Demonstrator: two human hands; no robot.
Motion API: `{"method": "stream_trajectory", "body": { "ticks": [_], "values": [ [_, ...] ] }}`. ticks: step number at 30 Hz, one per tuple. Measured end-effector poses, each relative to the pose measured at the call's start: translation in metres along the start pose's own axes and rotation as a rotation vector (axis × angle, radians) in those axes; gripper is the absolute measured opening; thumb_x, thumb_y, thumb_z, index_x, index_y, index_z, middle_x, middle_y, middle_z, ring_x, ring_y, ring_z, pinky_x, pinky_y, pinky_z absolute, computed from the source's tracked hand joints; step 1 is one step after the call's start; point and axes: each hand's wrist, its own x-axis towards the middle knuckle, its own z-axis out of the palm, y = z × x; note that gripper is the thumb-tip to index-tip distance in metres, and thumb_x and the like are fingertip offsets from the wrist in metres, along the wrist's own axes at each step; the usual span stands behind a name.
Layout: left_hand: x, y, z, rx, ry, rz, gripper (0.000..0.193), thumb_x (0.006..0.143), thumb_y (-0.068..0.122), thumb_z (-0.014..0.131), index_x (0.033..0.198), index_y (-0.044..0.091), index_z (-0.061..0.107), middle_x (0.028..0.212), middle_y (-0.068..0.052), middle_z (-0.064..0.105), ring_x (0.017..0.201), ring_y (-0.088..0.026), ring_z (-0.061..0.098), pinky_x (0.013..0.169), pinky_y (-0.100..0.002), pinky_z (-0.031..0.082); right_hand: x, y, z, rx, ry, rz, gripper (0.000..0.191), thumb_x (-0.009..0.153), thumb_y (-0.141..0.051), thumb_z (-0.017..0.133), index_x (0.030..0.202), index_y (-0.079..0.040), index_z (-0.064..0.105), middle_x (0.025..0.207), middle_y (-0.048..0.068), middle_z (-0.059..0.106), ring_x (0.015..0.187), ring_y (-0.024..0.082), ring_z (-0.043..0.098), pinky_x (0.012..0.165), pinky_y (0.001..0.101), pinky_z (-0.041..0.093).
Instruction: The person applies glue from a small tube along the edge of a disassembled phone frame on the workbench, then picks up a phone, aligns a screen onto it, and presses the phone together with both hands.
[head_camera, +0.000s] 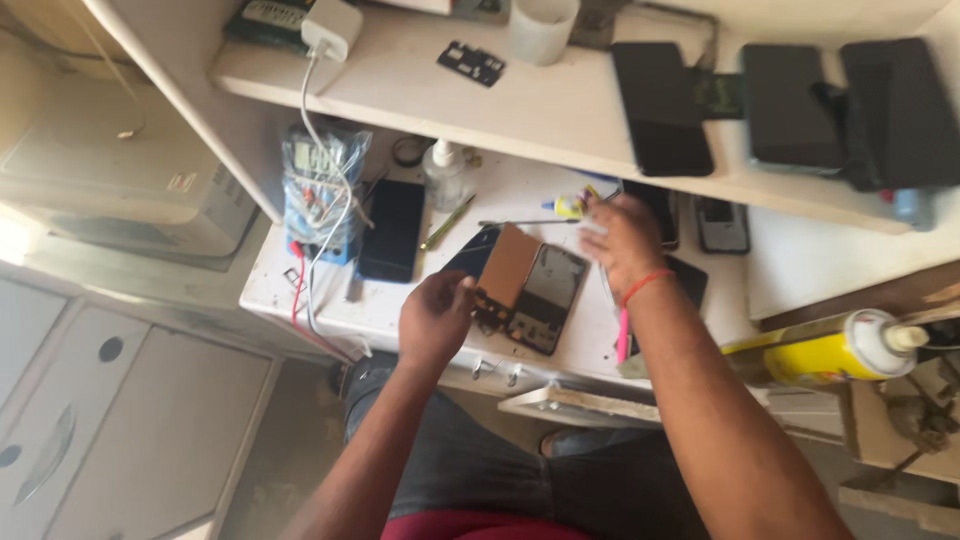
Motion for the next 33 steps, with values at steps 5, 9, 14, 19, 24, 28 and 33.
{"method": "stream_trajectory", "body": {
  "ticks": [5,9,14,19,24,28,33],
  "values": [
    [0.012,-0.002,0.007,0.116,-0.118,0.026,0.038,0.084,0.037,0.073,0.110,0.009,0.075,0.095,-0.012,0.078,0.092,-0.029,0.075,0.082,-0.038,0.057,-0.055,0.036,-0.013,-0.016,-0.001,-0.174,0.027,0.093,-0.012,0.072,0.117,-0.001,0.068,0.095,0.007,0.071,0.079,0.016,0.068,0.071,0.0313,0.057],
    [0.025,0.009,0.009,0.303,-0.281,0.034,0.029,0.081,0.028,0.071,0.105,0.015,0.079,0.095,-0.011,0.078,0.092,-0.032,0.074,0.082,-0.041,0.057,-0.093,0.059,-0.017,-0.193,-0.121,-0.169,0.026,0.092,-0.015,0.070,0.113,0.001,0.071,0.093,0.010,0.075,0.075,0.014,0.070,0.067,0.0282,0.059],
    [0.014,0.027,0.015,0.248,-0.196,0.104,0.025,0.081,0.023,0.069,0.103,0.018,0.081,0.093,-0.012,0.077,0.091,-0.032,0.074,0.083,-0.041,0.058,-0.104,0.042,-0.003,-0.396,-0.229,-0.167,0.031,0.094,-0.026,0.068,0.109,0.000,0.071,0.090,0.011,0.076,0.072,0.013,0.071,0.062,0.0273,0.059],
    [-0.008,0.040,0.024,0.202,-0.111,0.267,0.023,0.078,0.022,0.075,0.100,0.014,0.079,0.093,-0.010,0.075,0.087,-0.035,0.072,0.079,-0.043,0.057,-0.104,0.028,0.024,-0.481,-0.162,-0.060,0.038,0.094,-0.037,0.070,0.092,0.001,0.072,0.077,0.009,0.075,0.059,0.014,0.070,0.051,0.0286,0.057],
    [-0.025,0.051,0.030,0.140,-0.130,0.324,0.022,0.081,0.020,0.071,0.100,0.015,0.080,0.094,-0.010,0.074,0.086,-0.033,0.072,0.078,-0.042,0.058,-0.100,0.024,0.037,-0.547,-0.127,-0.080,0.033,0.092,-0.030,0.074,0.083,0.001,0.074,0.067,0.007,0.072,0.053,0.012,0.067,0.045,0.0282,0.054],
    [-0.027,0.049,0.029,0.089,-0.168,0.345,0.023,0.084,0.027,0.072,0.100,0.012,0.080,0.094,-0.013,0.074,0.086,-0.034,0.073,0.078,-0.042,0.057,-0.098,0.023,0.035,-0.620,-0.056,-0.109,0.023,0.090,-0.021,0.075,0.086,0.001,0.076,0.067,0.007,0.070,0.052,0.013,0.066,0.043,0.0289,0.052],
    [-0.009,0.037,0.022,-0.015,-0.125,0.043,0.032,0.094,0.035,0.064,0.107,0.008,0.076,0.093,-0.017,0.077,0.091,-0.031,0.076,0.083,-0.038,0.057,-0.100,0.030,0.024,-0.590,-0.046,-0.121,0.022,0.090,-0.020,0.074,0.088,0.002,0.074,0.066,0.005,0.069,0.051,0.011,0.067,0.043,0.0268,0.054]
  ]
}}
